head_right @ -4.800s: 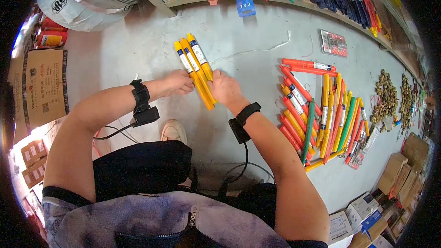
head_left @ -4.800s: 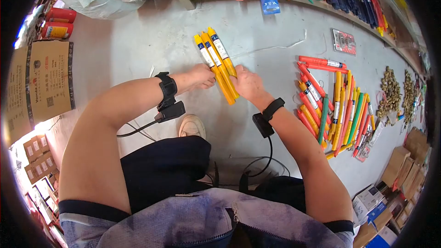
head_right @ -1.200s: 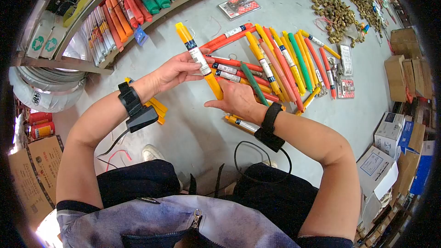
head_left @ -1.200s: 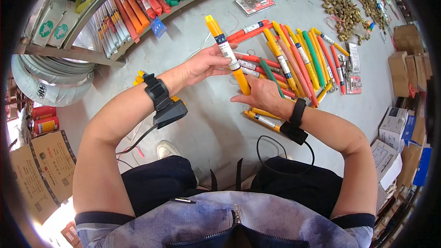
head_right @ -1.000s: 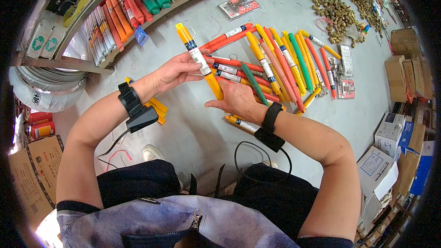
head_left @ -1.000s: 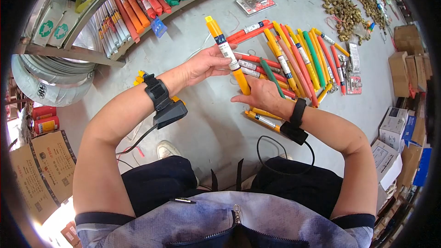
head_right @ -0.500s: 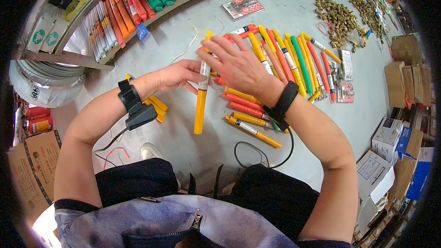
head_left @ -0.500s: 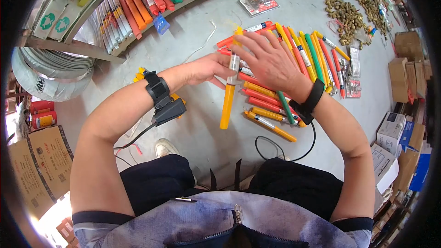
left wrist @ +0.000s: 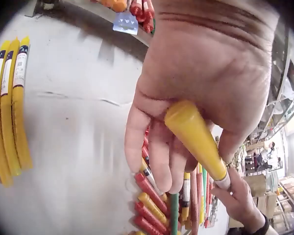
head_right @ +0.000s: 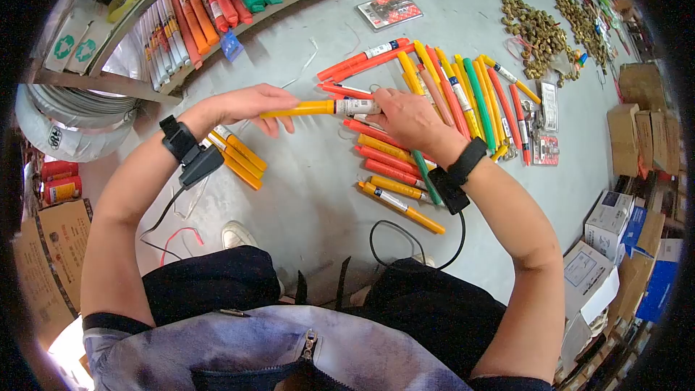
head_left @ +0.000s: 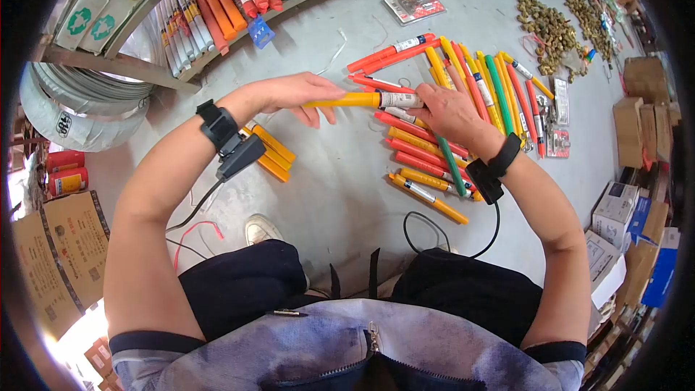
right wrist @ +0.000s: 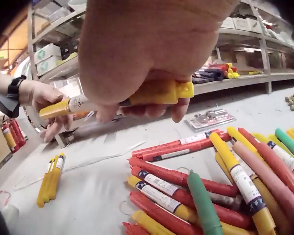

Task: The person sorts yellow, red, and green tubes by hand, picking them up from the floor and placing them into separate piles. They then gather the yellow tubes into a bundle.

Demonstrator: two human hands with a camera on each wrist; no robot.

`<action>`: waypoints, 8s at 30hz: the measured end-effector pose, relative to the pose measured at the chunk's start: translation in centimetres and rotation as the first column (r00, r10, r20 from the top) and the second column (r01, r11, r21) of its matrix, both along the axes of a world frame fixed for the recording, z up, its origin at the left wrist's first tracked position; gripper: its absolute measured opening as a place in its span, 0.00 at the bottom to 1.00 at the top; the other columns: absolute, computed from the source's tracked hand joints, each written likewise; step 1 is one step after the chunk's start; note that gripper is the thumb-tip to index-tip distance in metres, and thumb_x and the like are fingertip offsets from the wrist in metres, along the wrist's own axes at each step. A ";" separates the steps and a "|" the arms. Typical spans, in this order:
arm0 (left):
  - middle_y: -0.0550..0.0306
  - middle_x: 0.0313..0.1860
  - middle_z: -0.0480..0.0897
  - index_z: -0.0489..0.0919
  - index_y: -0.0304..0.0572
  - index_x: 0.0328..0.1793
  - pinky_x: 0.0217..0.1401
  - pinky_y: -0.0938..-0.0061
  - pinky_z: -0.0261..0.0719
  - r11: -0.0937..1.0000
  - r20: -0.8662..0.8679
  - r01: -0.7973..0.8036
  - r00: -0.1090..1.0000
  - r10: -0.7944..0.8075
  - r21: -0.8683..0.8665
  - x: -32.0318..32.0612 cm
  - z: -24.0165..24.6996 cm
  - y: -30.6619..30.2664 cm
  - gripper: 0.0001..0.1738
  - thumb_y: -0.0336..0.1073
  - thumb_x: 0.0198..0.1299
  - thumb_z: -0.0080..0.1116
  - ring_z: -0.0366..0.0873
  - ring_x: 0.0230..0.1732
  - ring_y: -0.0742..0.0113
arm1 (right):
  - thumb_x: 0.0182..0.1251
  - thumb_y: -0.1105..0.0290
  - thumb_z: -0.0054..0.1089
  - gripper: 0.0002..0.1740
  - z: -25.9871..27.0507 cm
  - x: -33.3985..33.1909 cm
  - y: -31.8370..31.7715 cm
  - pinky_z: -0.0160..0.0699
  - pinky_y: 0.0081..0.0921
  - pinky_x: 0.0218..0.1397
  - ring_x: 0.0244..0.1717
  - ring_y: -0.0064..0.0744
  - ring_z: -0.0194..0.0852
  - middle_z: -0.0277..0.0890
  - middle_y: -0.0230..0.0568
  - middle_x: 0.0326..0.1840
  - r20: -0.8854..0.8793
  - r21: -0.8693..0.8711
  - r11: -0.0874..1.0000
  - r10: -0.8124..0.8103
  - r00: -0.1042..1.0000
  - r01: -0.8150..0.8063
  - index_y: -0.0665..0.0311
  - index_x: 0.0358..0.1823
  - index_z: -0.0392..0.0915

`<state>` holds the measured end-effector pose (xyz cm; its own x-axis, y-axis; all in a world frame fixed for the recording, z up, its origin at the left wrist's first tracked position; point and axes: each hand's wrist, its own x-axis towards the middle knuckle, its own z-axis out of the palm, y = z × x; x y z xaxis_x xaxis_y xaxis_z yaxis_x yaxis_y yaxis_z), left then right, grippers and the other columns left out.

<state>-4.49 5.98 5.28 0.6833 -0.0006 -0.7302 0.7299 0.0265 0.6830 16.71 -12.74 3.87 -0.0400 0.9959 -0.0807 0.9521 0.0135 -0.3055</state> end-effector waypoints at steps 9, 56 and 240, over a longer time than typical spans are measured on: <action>0.51 0.37 0.76 0.69 0.41 0.48 0.47 0.70 0.75 0.641 0.241 -0.579 0.618 0.748 -0.504 0.8 -1.1 0.1 0.19 0.47 0.61 0.45 0.76 0.40 0.69 | 0.62 0.55 0.49 0.17 0.2 -3.6 0.3 0.64 0.22 0.21 0.19 0.22 0.62 0.62 0.34 0.18 -0.788 -0.576 0.816 -0.538 0.301 -0.052 0.64 0.35 0.65; 0.66 0.16 0.55 0.60 0.45 0.27 0.17 0.80 0.55 -0.049 0.374 -0.726 -0.409 0.833 -0.686 -3.8 5.6 9.8 0.13 0.41 0.62 0.41 0.51 0.14 0.76 | 0.61 0.63 0.49 0.16 7.1 -12.0 2.9 0.66 0.35 0.26 0.24 0.49 0.70 0.68 0.53 0.21 -0.613 -0.130 0.983 -0.182 0.768 0.130 0.70 0.40 0.63; 0.53 0.26 0.78 0.74 0.47 0.34 0.27 0.62 0.72 0.203 0.068 0.117 0.689 -0.722 0.972 -0.7 5.6 -2.2 0.13 0.45 0.47 0.55 0.76 0.29 0.54 | 0.62 0.60 0.51 0.16 4.7 -5.9 0.6 0.56 0.18 0.20 0.19 0.16 0.56 0.57 0.25 0.17 -0.797 -0.465 0.875 -0.347 0.494 -0.135 0.70 0.36 0.68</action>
